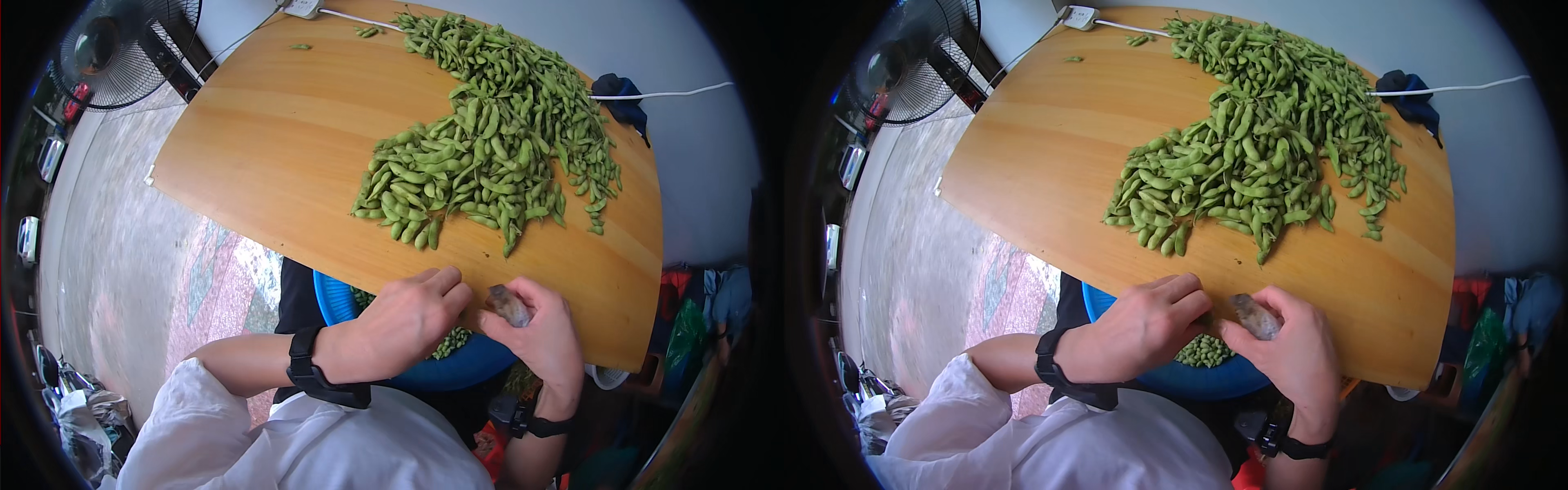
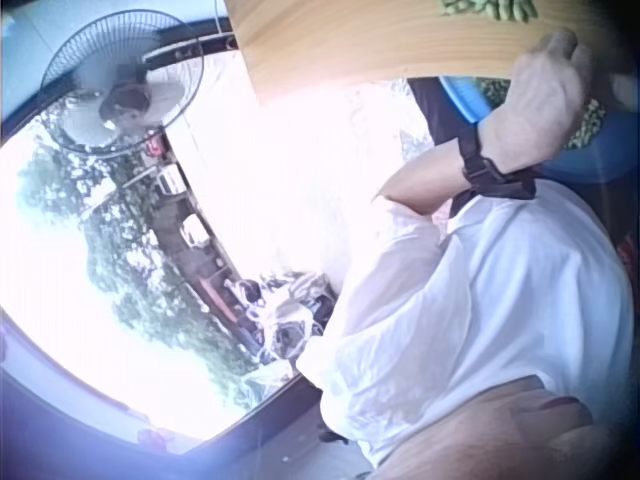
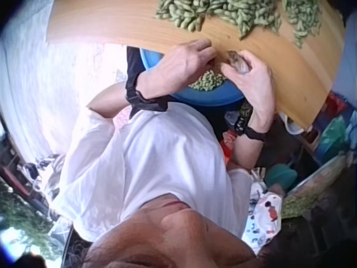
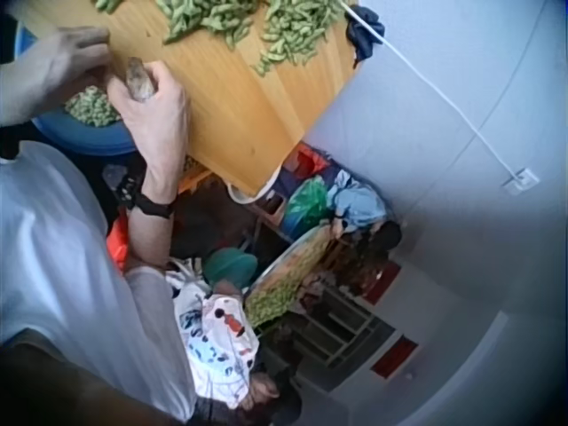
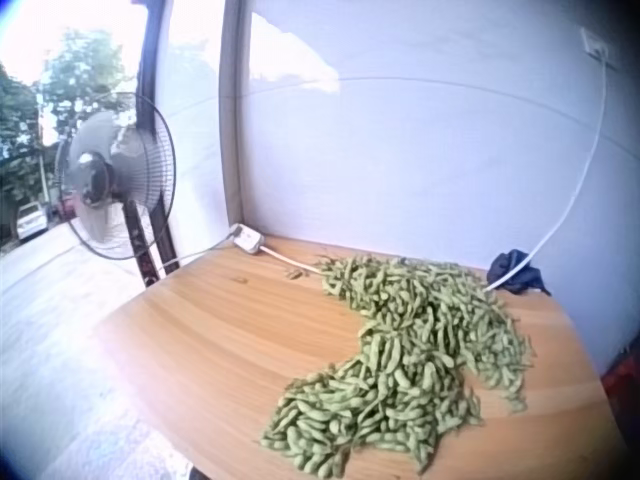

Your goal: Peeling edamame beans from their pods on a wooden table.

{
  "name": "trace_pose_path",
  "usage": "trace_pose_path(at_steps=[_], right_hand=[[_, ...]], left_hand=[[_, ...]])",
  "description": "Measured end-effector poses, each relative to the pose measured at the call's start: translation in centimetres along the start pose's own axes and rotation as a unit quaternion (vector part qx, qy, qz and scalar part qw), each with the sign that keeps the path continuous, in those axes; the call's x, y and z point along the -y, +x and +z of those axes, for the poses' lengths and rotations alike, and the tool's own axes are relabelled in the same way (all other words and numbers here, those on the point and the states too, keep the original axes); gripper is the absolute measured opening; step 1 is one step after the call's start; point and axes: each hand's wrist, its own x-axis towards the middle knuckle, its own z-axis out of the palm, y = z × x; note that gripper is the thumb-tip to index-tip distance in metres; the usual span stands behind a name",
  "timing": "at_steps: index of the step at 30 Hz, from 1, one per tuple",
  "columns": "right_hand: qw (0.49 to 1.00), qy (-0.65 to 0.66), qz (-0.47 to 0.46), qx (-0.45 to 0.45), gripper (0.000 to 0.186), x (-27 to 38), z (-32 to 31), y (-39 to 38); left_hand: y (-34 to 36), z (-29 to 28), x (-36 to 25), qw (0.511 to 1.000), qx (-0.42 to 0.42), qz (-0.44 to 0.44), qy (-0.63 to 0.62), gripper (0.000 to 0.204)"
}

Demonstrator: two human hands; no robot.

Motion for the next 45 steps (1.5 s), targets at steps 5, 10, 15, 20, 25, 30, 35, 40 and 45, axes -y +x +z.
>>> trace_pose_path(at_steps=[5,10,15,20,25,30,35,40,45], right_hand=[[0.998,-0.045,-0.03,-0.027,0.026,0.3,1.7,0.1],[0.991,-0.109,-0.049,-0.056,0.019,1.3,1.9,-0.5],[0.987,-0.134,-0.037,-0.079,0.015,-1.0,-1.6,-3.3],[0.955,-0.262,0.082,-0.112,0.017,-4.5,-8.2,-9.6],[0.935,-0.247,0.188,-0.169,0.017,-4.6,-10.1,-12.0],[0.97,-0.156,0.033,-0.182,0.023,-3.9,-7.2,-10.4],[0.987,-0.119,-0.063,-0.09,0.018,0.4,-3.0,-5.2],[0.995,-0.05,-0.064,-0.058,0.014,0.0,-0.3,-1.9],[0.997,-0.033,-0.04,-0.049,0.016,0.1,0.5,-0.8]], left_hand=[[-0.2,0.0,0.0,1.0,0.003,-0.003,-0.026,0.022],[-1.7,-0.7,0.1,0.998,0.006,-0.004,-0.066,0.027],[-1.6,-1.2,0.0,0.995,0.002,0.07,-0.074,0.02],[2.2,-2.6,2.1,0.978,-0.094,-0.02,0.185,0.015],[3.2,-2.3,3.2,0.973,-0.07,-0.013,0.218,0.017],[2.8,-2.6,2.6,0.993,0.02,0.044,0.108,0.022],[1.4,-1.9,1.0,0.996,0.051,0.04,0.06,0.02],[1.1,-1.1,0.9,1.0,0.024,0.003,-0.007,0.023],[1.5,-1.2,1.2,0.998,0.027,-0.019,-0.052,0.026]])
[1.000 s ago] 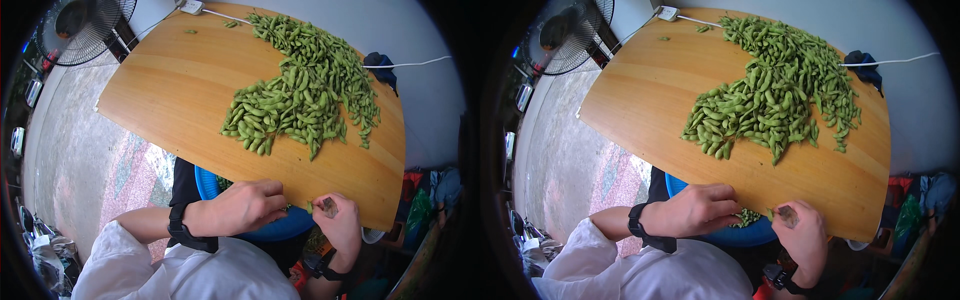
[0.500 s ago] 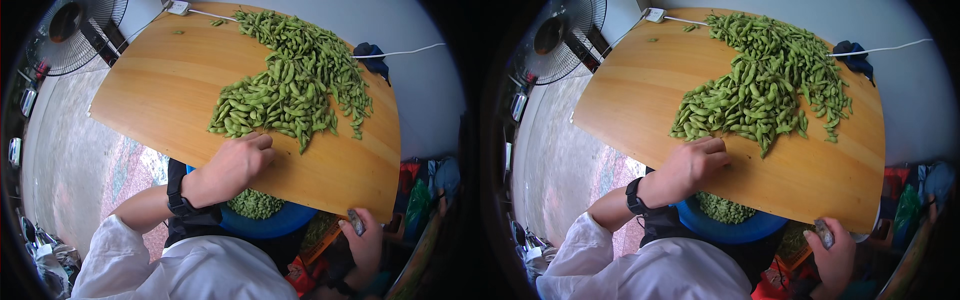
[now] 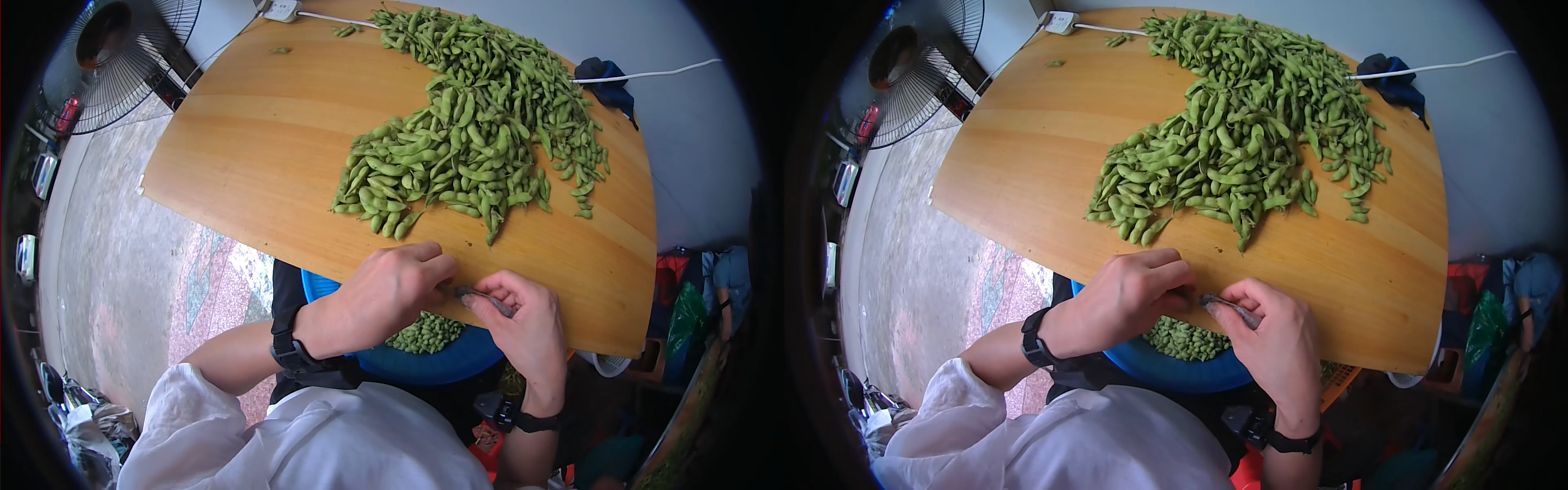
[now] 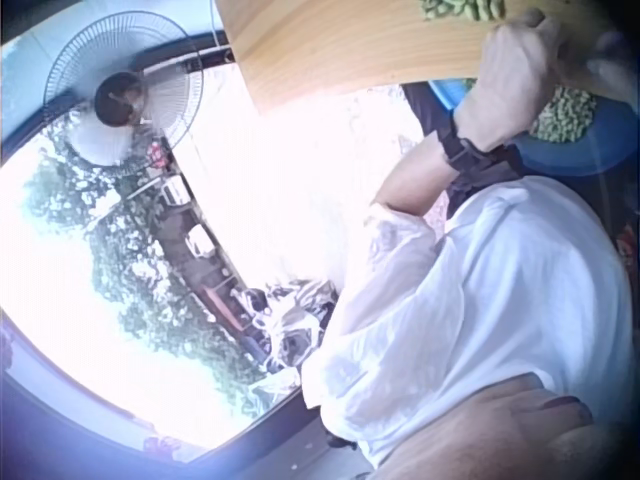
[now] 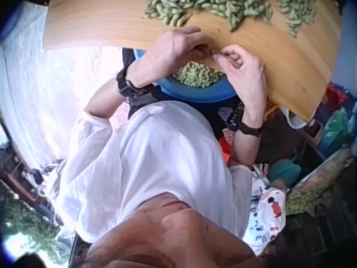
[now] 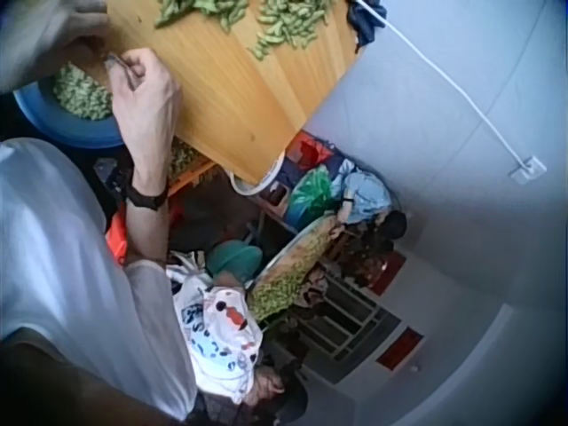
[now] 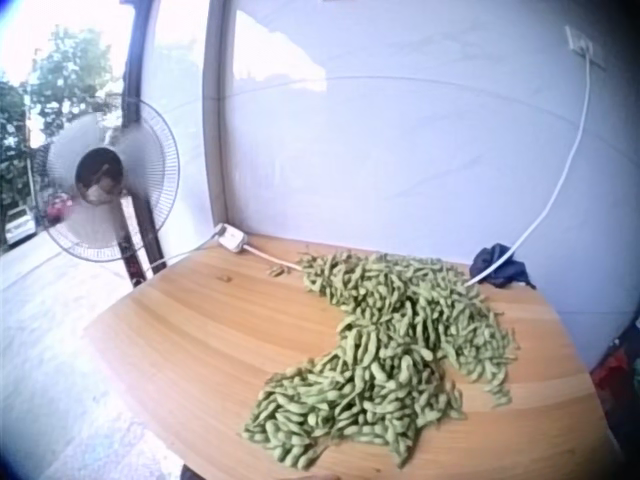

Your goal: Peeling edamame beans from their pods on a wooden table.

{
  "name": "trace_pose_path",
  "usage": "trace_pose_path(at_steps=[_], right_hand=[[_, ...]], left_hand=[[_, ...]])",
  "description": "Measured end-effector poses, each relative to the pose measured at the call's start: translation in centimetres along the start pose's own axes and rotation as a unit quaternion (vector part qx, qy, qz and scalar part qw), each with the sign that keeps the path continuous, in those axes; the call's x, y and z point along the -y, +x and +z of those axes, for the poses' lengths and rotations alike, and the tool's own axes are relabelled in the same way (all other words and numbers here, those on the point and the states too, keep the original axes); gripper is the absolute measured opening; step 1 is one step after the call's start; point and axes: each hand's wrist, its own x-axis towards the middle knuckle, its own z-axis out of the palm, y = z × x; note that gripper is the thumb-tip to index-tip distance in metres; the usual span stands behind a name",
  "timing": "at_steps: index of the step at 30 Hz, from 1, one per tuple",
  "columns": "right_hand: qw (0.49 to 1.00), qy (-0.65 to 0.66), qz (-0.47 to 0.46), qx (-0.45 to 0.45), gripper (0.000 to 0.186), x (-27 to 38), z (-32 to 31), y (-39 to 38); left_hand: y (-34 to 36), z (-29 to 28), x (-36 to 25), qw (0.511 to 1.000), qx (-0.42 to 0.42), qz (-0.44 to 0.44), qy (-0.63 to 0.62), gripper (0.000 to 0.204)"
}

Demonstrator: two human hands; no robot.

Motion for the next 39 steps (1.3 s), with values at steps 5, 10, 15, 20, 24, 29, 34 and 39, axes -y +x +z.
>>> trace_pose_path(at_steps=[5,10,15,20,24,29,34,39], right_hand=[[1.0,0.0,-0.007,0.003,0.016,0.1,0.3,0.4],[1.0,-0.021,-0.007,0.007,0.016,0.1,0.5,0.8],[0.996,-0.079,0.02,0.039,0.018,1.2,0.1,1.6],[0.994,-0.097,0.034,0.034,0.022,1.5,-0.2,1.8],[0.995,-0.089,0.035,0.04,0.023,1.1,0.0,2.2],[0.995,-0.085,0.044,0.033,0.023,1.0,-0.2,1.8],[0.994,-0.095,0.043,0.041,0.022,1.1,0.2,2.0],[0.994,-0.102,0.033,0.031,0.022,1.3,0.2,1.5]], left_hand=[[0.3,-0.2,0.2,1.0,0.017,-0.003,-0.018,0.029],[0.3,-0.1,0.1,1.0,0.023,-0.002,-0.002,0.03],[0.2,-0.1,0.0,1.0,0.017,0.018,0.018,0.026],[-0.3,0.3,0.8,0.998,0.006,0.062,0.028,0.026],[0.1,0.1,1.4,0.996,0.011,0.091,-0.008,0.025],[-0.5,-0.2,1.9,0.989,0.011,0.145,-0.03,0.023],[-0.2,-0.1,0.7,0.997,0.01,0.077,-0.002,0.021],[0.3,0.0,-0.1,0.999,0.035,0.02,0.033,0.02]])
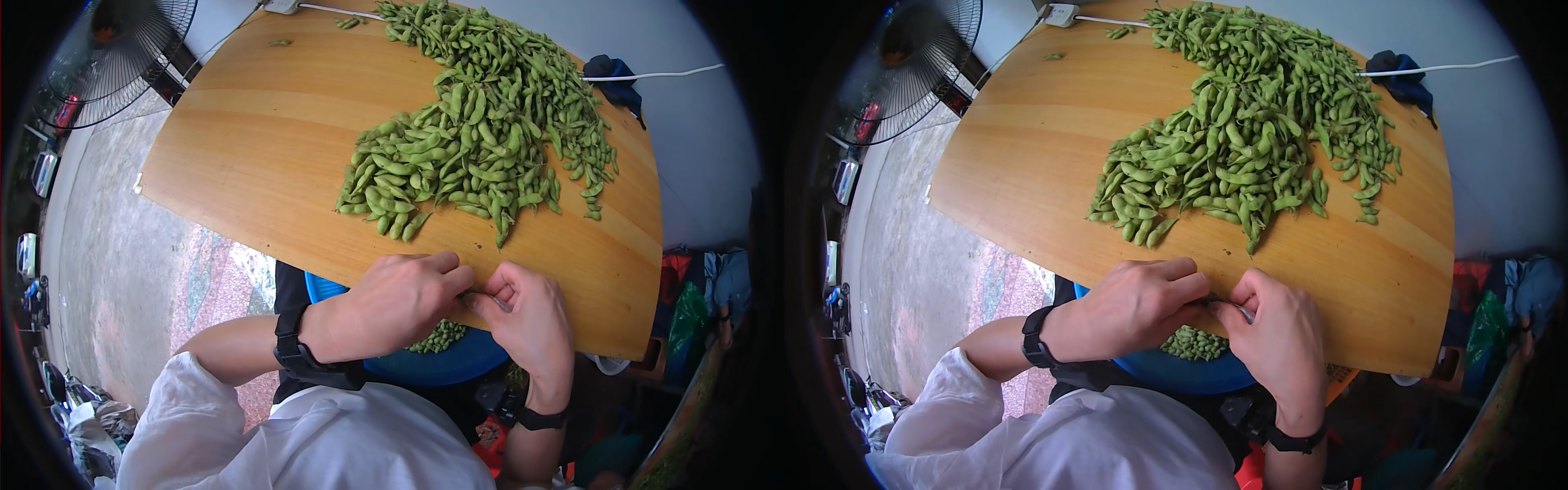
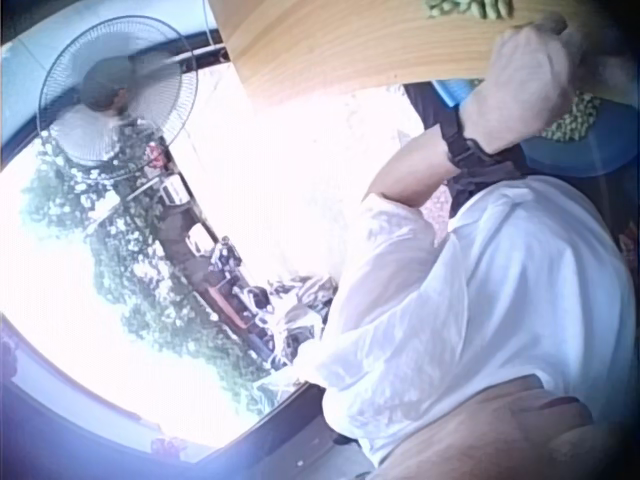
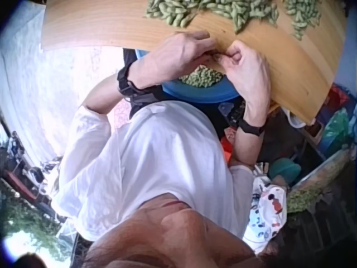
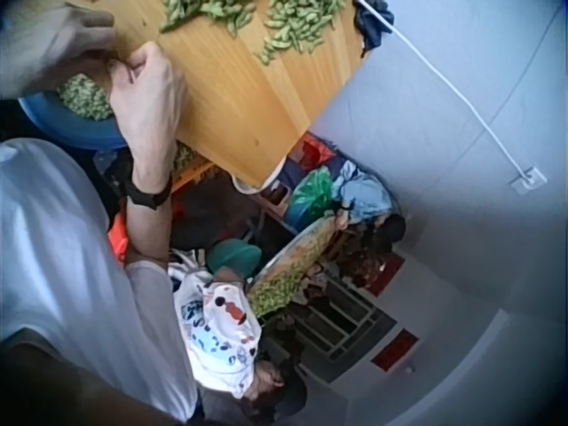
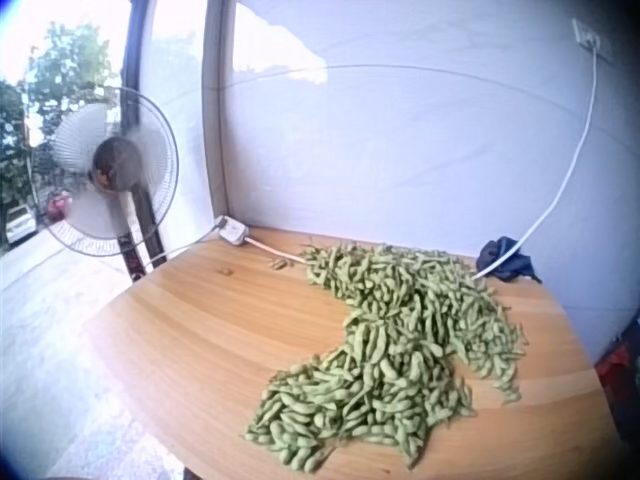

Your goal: Peeling edamame beans from their pods on a wooden table.

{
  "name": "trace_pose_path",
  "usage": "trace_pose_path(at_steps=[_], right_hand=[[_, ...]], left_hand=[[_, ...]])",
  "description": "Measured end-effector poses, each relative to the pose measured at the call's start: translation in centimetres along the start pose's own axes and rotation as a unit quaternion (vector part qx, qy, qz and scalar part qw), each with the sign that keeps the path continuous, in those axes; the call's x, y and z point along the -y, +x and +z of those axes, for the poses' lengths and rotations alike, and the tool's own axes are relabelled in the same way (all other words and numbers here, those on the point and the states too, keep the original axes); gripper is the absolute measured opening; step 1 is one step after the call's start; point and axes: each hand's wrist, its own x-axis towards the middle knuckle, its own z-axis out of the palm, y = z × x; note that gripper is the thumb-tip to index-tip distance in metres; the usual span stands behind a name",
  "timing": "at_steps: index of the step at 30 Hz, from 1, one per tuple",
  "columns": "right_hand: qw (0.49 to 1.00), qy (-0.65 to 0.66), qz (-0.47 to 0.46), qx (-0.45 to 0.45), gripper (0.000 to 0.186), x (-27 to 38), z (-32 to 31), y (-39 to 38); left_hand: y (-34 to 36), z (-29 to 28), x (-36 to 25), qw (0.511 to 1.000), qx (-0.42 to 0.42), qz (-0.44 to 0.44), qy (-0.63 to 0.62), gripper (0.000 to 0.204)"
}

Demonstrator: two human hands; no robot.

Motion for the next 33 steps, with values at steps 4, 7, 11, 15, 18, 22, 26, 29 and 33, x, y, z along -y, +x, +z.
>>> trace_pose_path(at_steps=[4,7,11,15,18,22,26,29,33], right_hand=[[1.0,0.009,0.0,0.003,0.022,-0.2,0.0,-0.1],[1.0,0.003,-0.008,0.001,0.022,-0.4,0.1,0.0],[1.0,0.004,-0.01,0.001,0.022,-0.3,0.1,-0.1],[1.0,-0.003,-0.015,-0.009,0.022,-0.1,0.1,-0.3],[1.0,0.008,-0.002,-0.008,0.022,0.0,0.2,-0.6],[0.994,0.109,0.027,0.011,0.024,-0.9,0.3,-0.6],[0.997,0.07,0.008,0.015,0.027,-0.2,0.3,-0.9],[0.997,0.075,-0.005,-0.003,0.029,0.4,1.5,-0.8],[0.998,0.05,-0.027,-0.02,0.032,0.8,2.0,-0.5]], left_hand=[[-0.1,0.1,0.0,0.999,-0.028,-0.003,-0.021,0.021],[0.0,0.1,0.1,0.999,-0.039,-0.011,-0.021,0.022],[-0.1,-0.2,0.1,1.0,-0.014,-0.018,-0.004,0.024],[-1.1,0.3,-0.4,0.997,-0.008,-0.027,0.075,0.025],[-1.7,0.5,-0.9,0.994,-0.016,-0.014,0.106,0.024],[-2.1,0.3,-1.1,0.993,-0.019,0.011,0.114,0.021],[-2.4,0.3,-0.9,0.995,-0.033,0.012,0.095,0.019],[-2.2,0.4,-0.8,0.997,-0.027,-0.004,0.077,0.02],[-1.8,0.7,-0.7,0.996,-0.052,-0.011,0.065,0.031]])
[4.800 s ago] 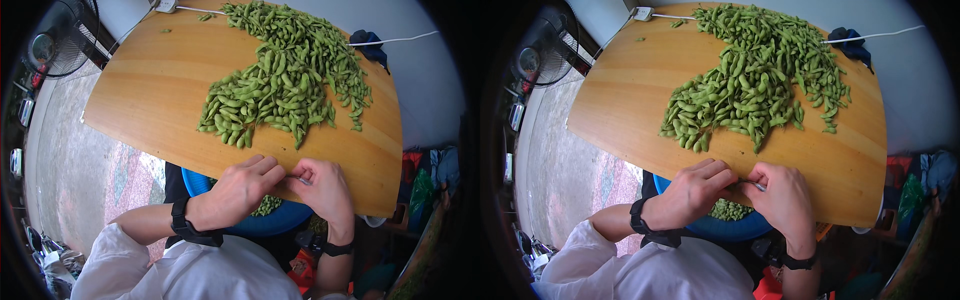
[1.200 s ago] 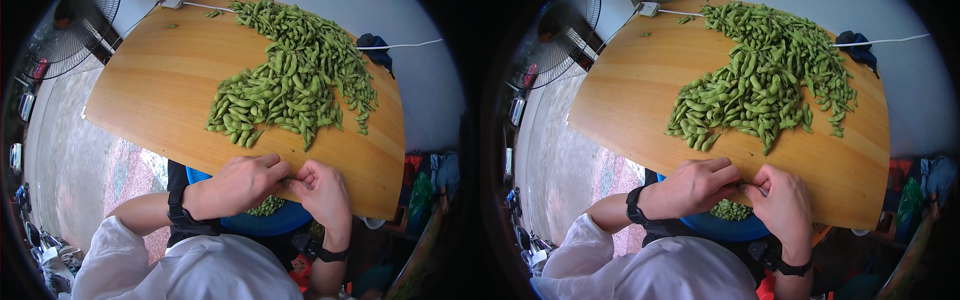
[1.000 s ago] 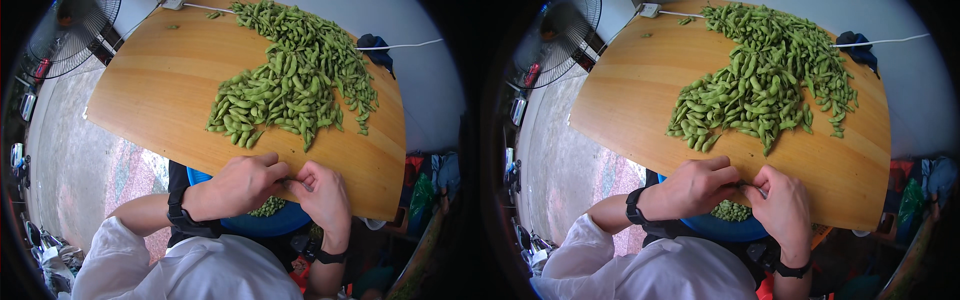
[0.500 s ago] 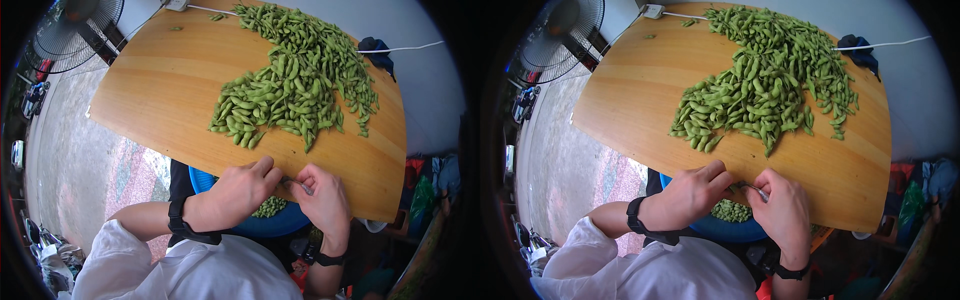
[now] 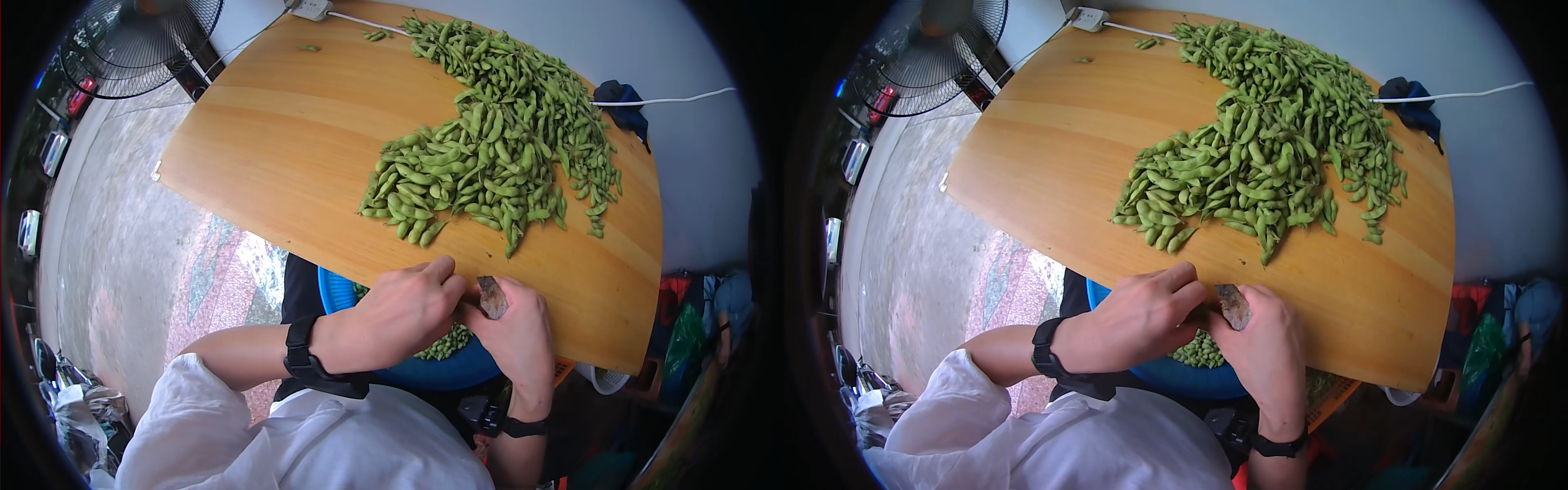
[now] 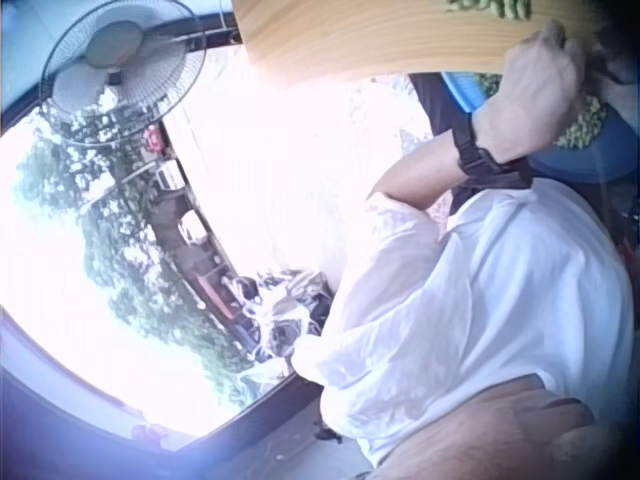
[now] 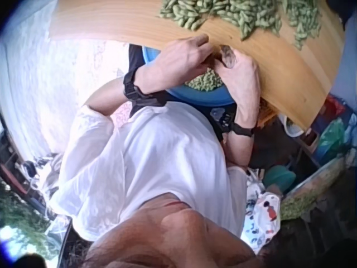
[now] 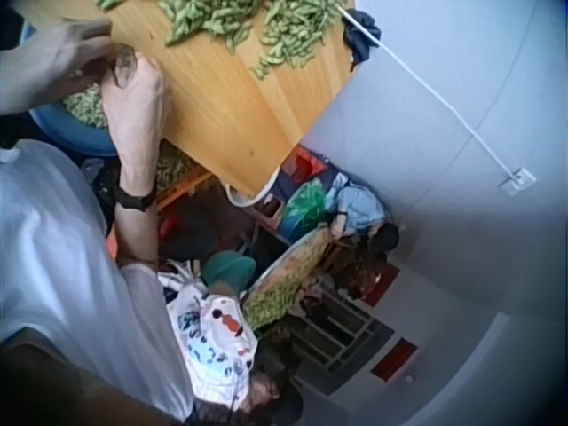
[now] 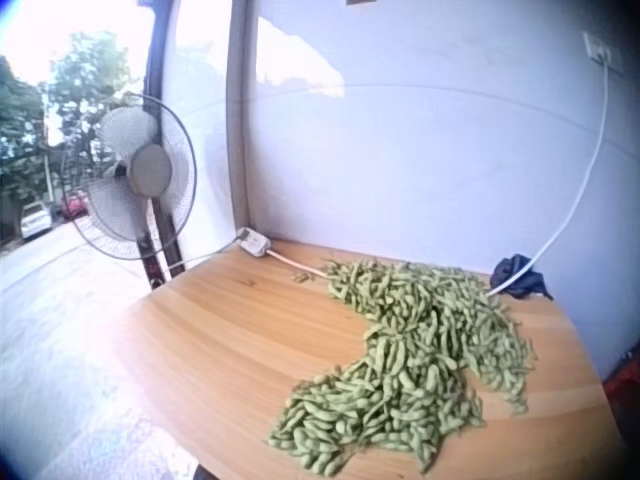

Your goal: Peeling edamame beans from their pods on a wooden table.

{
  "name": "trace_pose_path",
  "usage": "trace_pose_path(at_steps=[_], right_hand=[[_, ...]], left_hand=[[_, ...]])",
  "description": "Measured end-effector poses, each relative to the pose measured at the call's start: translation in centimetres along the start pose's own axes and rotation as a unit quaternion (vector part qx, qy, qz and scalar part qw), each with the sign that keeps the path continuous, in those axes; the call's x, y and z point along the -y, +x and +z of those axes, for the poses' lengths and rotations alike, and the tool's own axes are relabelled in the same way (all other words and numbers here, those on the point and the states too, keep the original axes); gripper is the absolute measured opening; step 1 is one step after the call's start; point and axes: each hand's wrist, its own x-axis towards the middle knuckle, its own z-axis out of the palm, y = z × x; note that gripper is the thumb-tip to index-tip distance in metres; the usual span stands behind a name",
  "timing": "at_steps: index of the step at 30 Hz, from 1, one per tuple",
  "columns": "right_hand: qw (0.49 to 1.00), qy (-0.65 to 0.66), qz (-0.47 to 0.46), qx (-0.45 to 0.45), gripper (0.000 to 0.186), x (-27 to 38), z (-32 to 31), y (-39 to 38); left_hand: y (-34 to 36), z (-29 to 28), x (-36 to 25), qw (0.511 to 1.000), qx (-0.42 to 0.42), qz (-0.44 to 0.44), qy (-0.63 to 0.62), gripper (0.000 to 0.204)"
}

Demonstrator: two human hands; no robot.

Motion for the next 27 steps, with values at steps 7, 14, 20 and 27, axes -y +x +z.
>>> trace_pose_path(at_steps=[7,14,20,27], right_hand=[[1.0,-0.026,-0.007,-0.012,0.033,-0.2,0.3,0.0],[0.998,-0.024,-0.032,-0.042,0.028,-0.8,0.4,-0.4],[0.996,-0.029,0.05,-0.073,0.012,-3.5,-4.1,-4.8],[0.963,-0.14,0.171,-0.154,0.012,-10.5,-12.0,-12.9]], left_hand=[[-0.1,0.9,-0.3,0.999,-0.012,-0.014,0.049,0.028],[0.0,-0.4,0.3,0.999,0.02,-0.049,-0.006,0.026],[-1.3,-0.3,-0.9,0.984,0.075,0.063,-0.148,0.018],[1.3,-1.8,2.0,0.983,-0.079,-0.041,0.16,0.017]])
